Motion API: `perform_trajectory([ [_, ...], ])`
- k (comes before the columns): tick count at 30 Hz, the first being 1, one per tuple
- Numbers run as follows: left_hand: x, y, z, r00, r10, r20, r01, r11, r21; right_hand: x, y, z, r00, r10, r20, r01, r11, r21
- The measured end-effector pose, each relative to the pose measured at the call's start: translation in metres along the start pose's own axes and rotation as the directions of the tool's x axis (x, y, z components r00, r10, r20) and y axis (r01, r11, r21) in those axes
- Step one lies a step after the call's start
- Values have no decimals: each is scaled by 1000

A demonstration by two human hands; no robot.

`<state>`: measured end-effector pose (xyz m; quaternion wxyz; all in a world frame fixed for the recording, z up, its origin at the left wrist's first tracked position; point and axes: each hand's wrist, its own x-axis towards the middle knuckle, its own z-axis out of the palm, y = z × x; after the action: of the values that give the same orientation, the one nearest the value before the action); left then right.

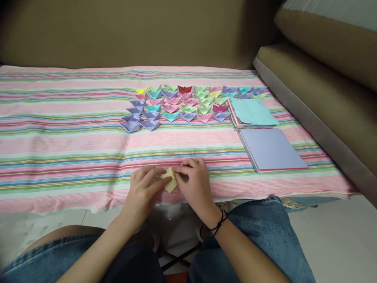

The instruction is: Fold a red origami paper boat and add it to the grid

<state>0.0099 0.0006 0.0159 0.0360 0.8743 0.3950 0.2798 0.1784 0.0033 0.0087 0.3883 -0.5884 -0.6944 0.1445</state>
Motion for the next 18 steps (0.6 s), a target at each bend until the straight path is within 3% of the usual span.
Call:
perform_trajectory([
  [3,-5,7,2,993,119,26,-121,985,126,0,0,0,1000,-1,-3,1,1000,3],
  [8,-8,17,6,993,87,79,-105,957,271,0,1,0,1000,-18,-3,18,1000,5],
  [14,-9,15,2,991,33,133,-61,974,217,-2,6,-2,998,-40,49,39,999,20],
  [18,-13,5,-3,994,57,94,-72,984,164,-2,7,-2,998,-27,48,25,999,41],
])
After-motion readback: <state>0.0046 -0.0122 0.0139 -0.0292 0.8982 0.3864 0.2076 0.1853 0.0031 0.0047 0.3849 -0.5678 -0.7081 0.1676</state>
